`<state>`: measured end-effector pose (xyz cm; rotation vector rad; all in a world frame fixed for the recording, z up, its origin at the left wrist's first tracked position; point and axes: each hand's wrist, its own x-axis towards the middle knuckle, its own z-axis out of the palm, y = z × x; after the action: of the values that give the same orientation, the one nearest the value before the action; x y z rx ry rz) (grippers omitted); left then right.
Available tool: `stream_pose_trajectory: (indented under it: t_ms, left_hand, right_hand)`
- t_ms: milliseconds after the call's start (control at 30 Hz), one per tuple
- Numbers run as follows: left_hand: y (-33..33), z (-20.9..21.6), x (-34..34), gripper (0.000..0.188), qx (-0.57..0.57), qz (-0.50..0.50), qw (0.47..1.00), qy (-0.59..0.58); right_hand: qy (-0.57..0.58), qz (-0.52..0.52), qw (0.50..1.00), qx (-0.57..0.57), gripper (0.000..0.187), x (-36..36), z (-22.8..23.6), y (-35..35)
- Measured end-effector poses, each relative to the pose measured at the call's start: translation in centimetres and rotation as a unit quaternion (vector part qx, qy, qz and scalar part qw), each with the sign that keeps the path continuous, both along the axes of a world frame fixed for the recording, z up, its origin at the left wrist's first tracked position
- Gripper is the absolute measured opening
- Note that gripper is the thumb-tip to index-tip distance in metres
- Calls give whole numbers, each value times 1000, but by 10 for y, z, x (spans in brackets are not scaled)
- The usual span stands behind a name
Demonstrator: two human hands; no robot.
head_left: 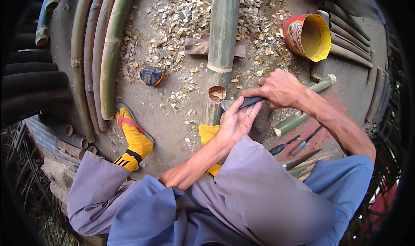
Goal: The person carves a hole into a bamboo pole using a knife and a wooden mallet, then smooths the interior of the hole with the knife.
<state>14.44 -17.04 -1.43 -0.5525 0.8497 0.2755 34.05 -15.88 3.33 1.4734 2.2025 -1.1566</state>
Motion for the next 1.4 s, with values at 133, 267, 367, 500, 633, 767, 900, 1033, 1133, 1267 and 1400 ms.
stream_pose_trajectory:
  t_ms: [133, 267, 367, 500, 633, 767, 900, 1033, 1133, 1267, 1400]
  left_hand:
    - [18, 16, 5, 29, 5, -128, 986, 103]
    - [37, 16, -8, 29, 50, -364, 923, 116]
    - [54, 13, -15, 29, 68, -520, 844, 112]
    - [89, 7, -33, 29, 190, -693, 692, 63]
    - [62, 2, -29, 27, 157, -575, 794, 121]
    - [10, 7, -28, 27, 94, -199, 975, 25]
    - [10, 7, -24, 31, 136, -237, 960, 60]
    - [29, 19, -26, 33, 164, -412, 891, 98]
    - [59, 23, -31, 32, 192, -567, 798, 72]
    - [94, 21, -27, 30, 305, -736, 604, -18]
    - [109, -1, -38, 29, 241, -732, 637, 18]
  right_hand:
    - [96, -113, 984, -95, 65, -6, -23, -26]
    - [190, -333, 903, -194, 58, -54, -24, -66]
    - [222, -483, 814, -233, 54, -103, -20, -86]
    - [236, -636, 683, -270, 57, -176, -10, -75]
    - [208, -533, 775, -267, 61, -135, -8, -75]
    - [-2, -194, 981, -8, 60, -63, 4, -68]
    - [74, -188, 976, -82, 65, -48, 1, -48]
    - [171, -320, 916, -171, 67, -74, -4, -65]
    - [225, -432, 853, -188, 65, -109, -19, -91]
    - [301, -653, 631, -293, 52, -163, -4, -71]
    - [195, -642, 684, -285, 48, -182, 6, -39]
